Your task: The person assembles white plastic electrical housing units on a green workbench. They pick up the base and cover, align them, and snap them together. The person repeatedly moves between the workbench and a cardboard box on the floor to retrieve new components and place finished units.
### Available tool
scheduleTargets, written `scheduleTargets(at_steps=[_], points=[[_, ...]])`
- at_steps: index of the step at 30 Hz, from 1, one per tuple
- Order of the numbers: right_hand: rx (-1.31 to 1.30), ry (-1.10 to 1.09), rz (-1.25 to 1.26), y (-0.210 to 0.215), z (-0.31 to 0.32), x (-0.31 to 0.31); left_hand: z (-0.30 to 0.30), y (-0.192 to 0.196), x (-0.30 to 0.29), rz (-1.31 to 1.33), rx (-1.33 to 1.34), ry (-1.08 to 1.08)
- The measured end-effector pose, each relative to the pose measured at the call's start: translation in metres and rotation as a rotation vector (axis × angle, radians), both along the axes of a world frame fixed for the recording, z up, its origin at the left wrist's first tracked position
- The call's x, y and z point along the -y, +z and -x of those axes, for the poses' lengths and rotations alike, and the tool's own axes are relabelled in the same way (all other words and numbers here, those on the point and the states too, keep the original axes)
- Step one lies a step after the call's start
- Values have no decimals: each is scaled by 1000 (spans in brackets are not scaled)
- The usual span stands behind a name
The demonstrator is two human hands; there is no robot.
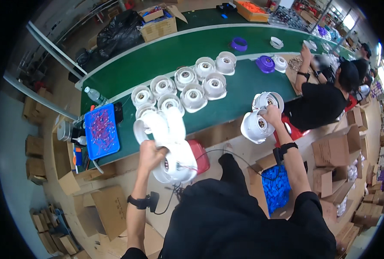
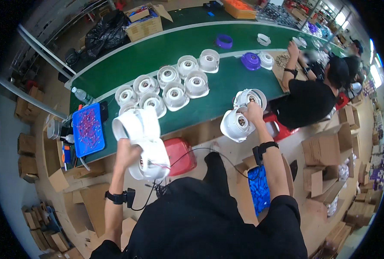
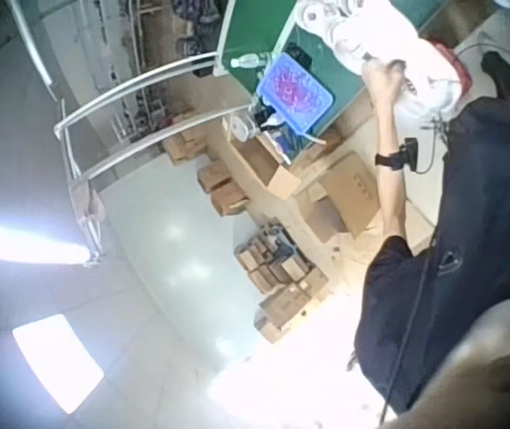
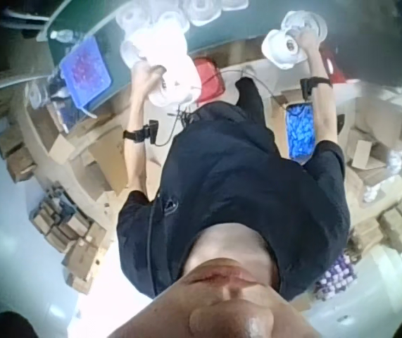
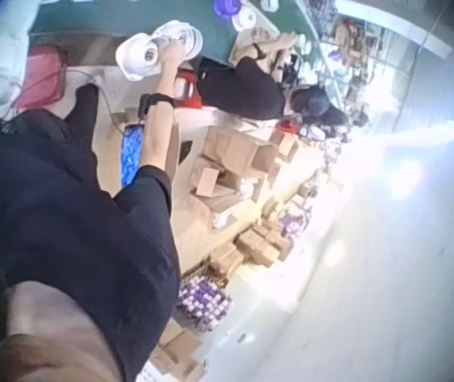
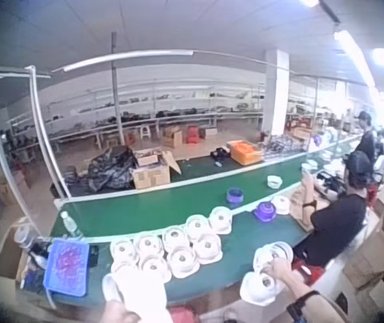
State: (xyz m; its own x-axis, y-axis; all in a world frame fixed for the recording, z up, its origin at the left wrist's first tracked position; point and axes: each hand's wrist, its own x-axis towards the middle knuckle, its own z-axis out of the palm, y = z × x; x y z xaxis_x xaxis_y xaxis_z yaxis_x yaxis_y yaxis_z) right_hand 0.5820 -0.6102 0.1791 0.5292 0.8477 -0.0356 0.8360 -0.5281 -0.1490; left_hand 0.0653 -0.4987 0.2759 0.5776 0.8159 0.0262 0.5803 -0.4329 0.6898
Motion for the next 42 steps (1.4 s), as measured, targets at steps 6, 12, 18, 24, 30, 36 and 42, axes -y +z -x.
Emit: scheduleTargets(at_steps=[6, 12, 18, 24, 30, 36, 42], points=[[88, 255, 93, -60, -145, -106, -234, -44, -36, -223, -254, -393], [139, 549, 172, -73, -219, -188, -407, -128, -46, -145, -348, -654], [95, 644, 204, -90, -239, -256, -466, -161, -74, -53, -617, -567], [2, 633, 106, -105, -233, -286, -485, -175, -94, -96, -712, -430], [-493, 669, 186, -67, -242, -293, -485, -173, -100, -127, -634, -247], [-831, 610, -19, -72, -261, -289, -483, -107, -112, -47, -413, -208], [-605, 431, 31, -56, -233, -292, -481, -65, -181, 53, -237, -195]])
